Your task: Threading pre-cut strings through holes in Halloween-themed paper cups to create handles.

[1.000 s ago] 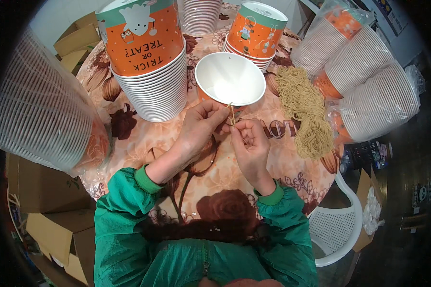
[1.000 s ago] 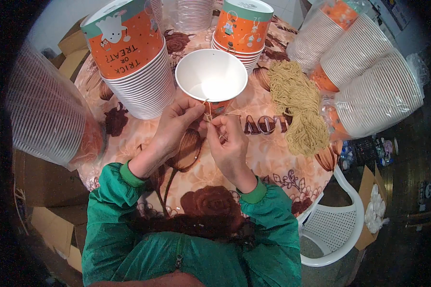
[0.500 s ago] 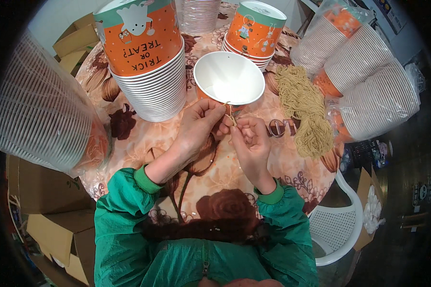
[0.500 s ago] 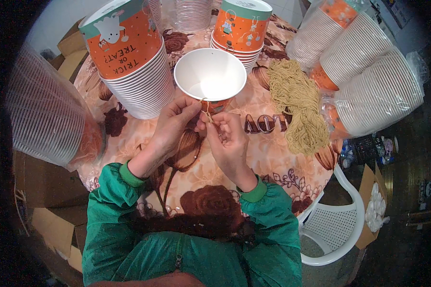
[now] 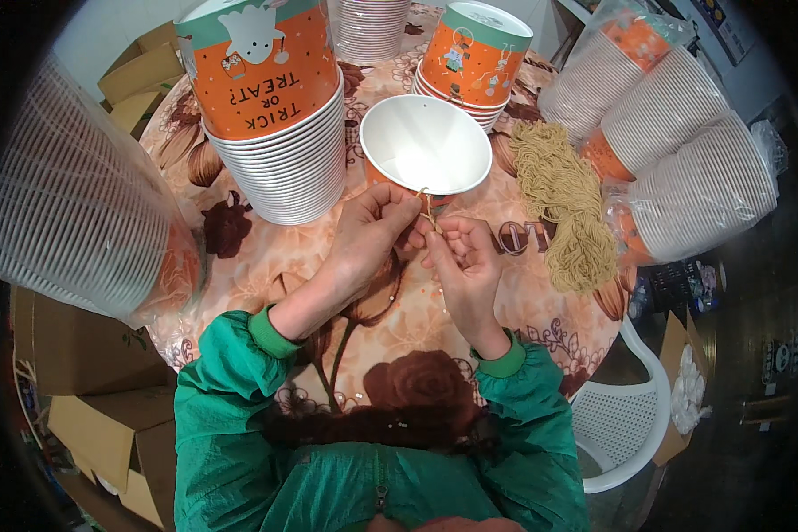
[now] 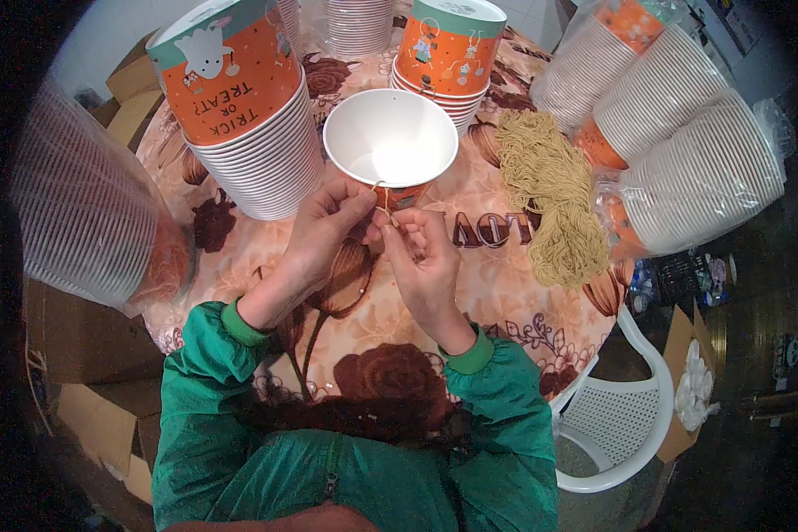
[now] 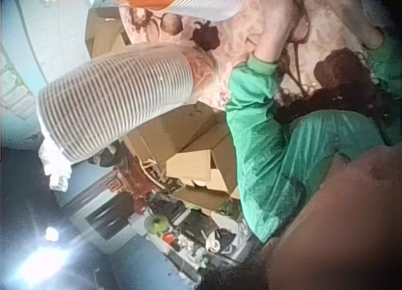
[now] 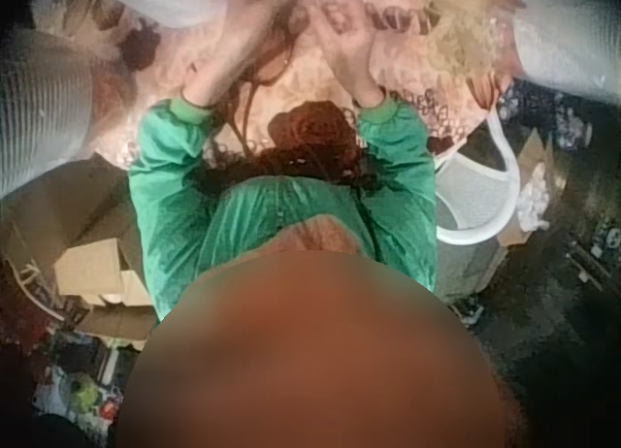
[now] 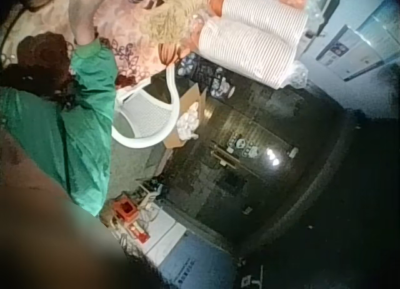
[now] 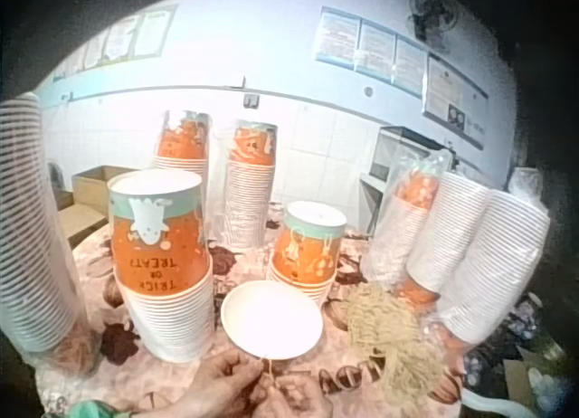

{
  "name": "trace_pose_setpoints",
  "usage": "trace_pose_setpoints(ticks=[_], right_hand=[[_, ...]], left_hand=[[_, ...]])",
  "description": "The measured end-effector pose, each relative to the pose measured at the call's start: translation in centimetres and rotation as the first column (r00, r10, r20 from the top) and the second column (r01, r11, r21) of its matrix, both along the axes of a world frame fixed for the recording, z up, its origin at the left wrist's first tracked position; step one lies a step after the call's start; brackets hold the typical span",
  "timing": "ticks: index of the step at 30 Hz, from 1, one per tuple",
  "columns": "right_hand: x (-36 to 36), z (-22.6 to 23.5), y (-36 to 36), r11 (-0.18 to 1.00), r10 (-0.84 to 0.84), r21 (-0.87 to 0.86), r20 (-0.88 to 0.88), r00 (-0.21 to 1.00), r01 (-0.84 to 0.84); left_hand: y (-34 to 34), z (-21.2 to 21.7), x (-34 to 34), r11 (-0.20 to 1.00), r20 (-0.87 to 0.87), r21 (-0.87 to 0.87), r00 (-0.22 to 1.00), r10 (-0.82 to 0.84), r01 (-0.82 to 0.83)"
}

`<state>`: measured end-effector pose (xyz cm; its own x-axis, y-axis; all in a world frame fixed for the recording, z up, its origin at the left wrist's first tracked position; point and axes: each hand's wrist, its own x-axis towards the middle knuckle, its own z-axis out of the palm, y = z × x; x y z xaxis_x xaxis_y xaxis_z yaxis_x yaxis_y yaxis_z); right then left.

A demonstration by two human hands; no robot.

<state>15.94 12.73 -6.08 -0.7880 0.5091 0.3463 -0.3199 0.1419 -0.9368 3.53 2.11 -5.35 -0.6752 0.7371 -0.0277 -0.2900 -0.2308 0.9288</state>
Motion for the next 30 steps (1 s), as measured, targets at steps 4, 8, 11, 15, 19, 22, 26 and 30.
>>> trace_pose_setpoints(ticks=[4,8,11,15,19,22,26,30], right_hand=[[0.2,-0.1,0.2,0.998,-0.042,-0.037,0.079,0.996,0.045],[0.3,-0.1,0.0,0.999,-0.048,-0.020,0.061,0.997,0.049],[0.6,-0.2,0.2,0.999,-0.042,0.003,0.105,0.994,0.042],[0.6,-0.5,-0.1,0.998,-0.066,-0.017,0.116,0.991,0.068],[0.5,-0.9,-0.1,0.995,-0.102,0.020,0.086,0.991,0.100],[0.4,-0.5,-0.3,0.996,-0.088,0.003,0.066,0.994,0.088],[0.6,-0.5,-0.2,0.994,-0.112,0.005,0.104,0.988,0.112],[0.5,-0.1,-0.4,0.995,-0.091,-0.034,0.073,0.993,0.093]], left_hand=[[0.0,-0.2,0.1,0.997,0.021,0.075,1.000,-0.011,0.010],[-0.2,0.3,0.2,0.999,0.050,0.047,0.999,0.005,-0.007],[-0.2,0.3,0.4,0.999,0.050,0.053,0.999,0.007,-0.010],[-0.4,0.1,0.8,0.998,0.028,0.055,0.999,-0.021,0.019],[-0.2,-1.0,1.0,0.992,0.067,0.116,0.996,-0.055,0.047],[-0.2,-0.6,1.1,0.992,0.151,0.128,0.988,-0.033,0.014],[-0.5,-0.8,0.4,0.995,0.131,0.094,0.990,-0.043,0.031],[-0.5,-0.6,0.4,0.997,0.154,0.073,0.988,-0.029,0.018]])
